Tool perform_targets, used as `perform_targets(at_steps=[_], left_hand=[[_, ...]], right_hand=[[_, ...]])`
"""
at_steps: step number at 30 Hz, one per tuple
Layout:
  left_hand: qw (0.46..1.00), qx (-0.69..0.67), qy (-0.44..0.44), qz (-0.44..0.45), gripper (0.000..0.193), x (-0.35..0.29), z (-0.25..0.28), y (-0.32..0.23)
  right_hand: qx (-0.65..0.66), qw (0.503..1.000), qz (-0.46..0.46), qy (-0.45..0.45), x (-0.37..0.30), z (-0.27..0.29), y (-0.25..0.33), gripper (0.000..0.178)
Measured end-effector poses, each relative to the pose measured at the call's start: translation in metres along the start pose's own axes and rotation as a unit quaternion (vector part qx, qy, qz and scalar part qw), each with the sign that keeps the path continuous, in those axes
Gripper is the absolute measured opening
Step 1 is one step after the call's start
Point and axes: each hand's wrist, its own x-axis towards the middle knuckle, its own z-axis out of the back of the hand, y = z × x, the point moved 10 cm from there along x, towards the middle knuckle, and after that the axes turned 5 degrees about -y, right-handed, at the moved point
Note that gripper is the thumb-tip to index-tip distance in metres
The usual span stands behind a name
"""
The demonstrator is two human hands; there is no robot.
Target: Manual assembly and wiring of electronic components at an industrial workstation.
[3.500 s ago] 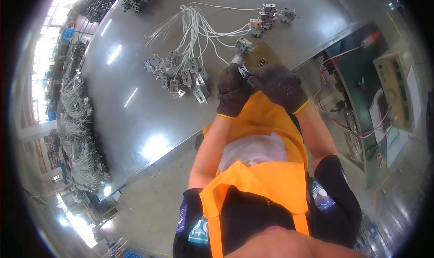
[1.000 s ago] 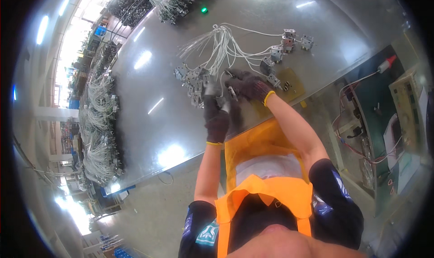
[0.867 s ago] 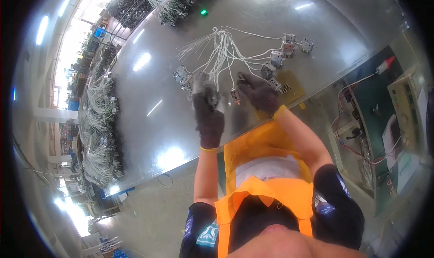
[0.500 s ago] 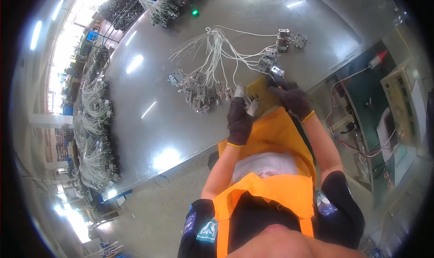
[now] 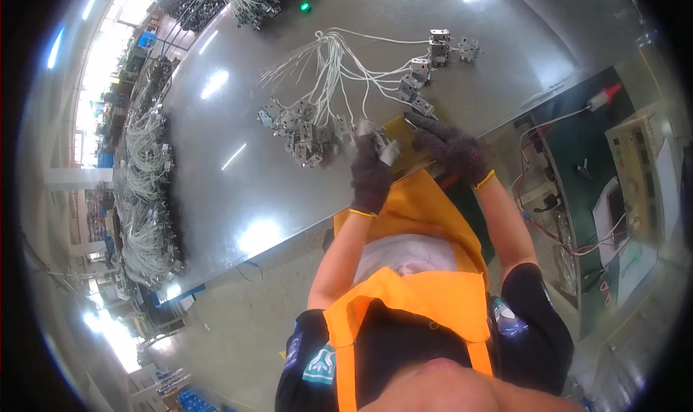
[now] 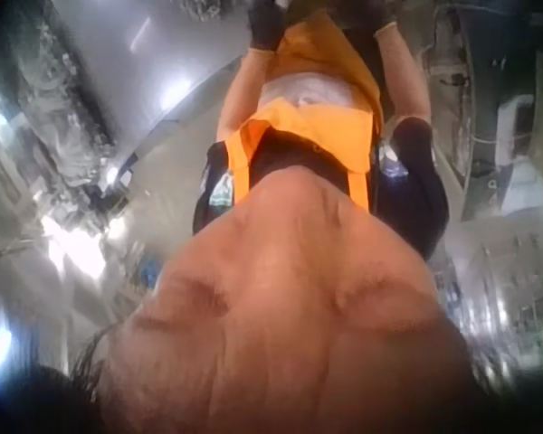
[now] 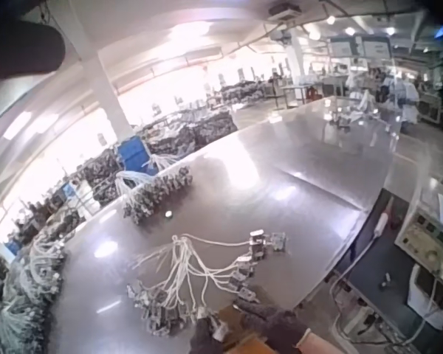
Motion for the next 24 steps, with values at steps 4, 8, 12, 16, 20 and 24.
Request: perform_targets(at_steps=[4,8,12,16,20,24], left_hand=[[0.991,-0.112,-0.029,0.061,0.056,-0.002,0.005,-0.001],[0.999,0.034,0.0,0.038,0.063,-0.004,-0.012,0.0],[0.994,-0.096,0.037,0.045,0.064,0.003,-0.023,0.005],[0.992,0.055,0.112,-0.037,0.066,0.009,-0.035,0.022],[0.978,0.138,0.094,-0.123,0.066,0.009,-0.03,-0.004],[0.984,0.053,0.014,-0.168,0.049,0.008,-0.02,-0.012]], right_hand=[[0.029,0.996,-0.045,0.069,-0.013,0.004,-0.004,0.039],[-0.048,0.991,-0.103,0.07,-0.025,0.012,0.01,0.032],[-0.061,0.995,0.068,0.038,-0.01,-0.002,0.048,0.031],[-0.175,0.975,0.138,-0.012,-0.005,-0.026,0.03,0.026],[-0.35,0.925,0.119,0.088,0.004,-0.05,0.026,0.021],[-0.408,0.902,0.079,0.121,0.014,-0.055,0.04,0.02]])
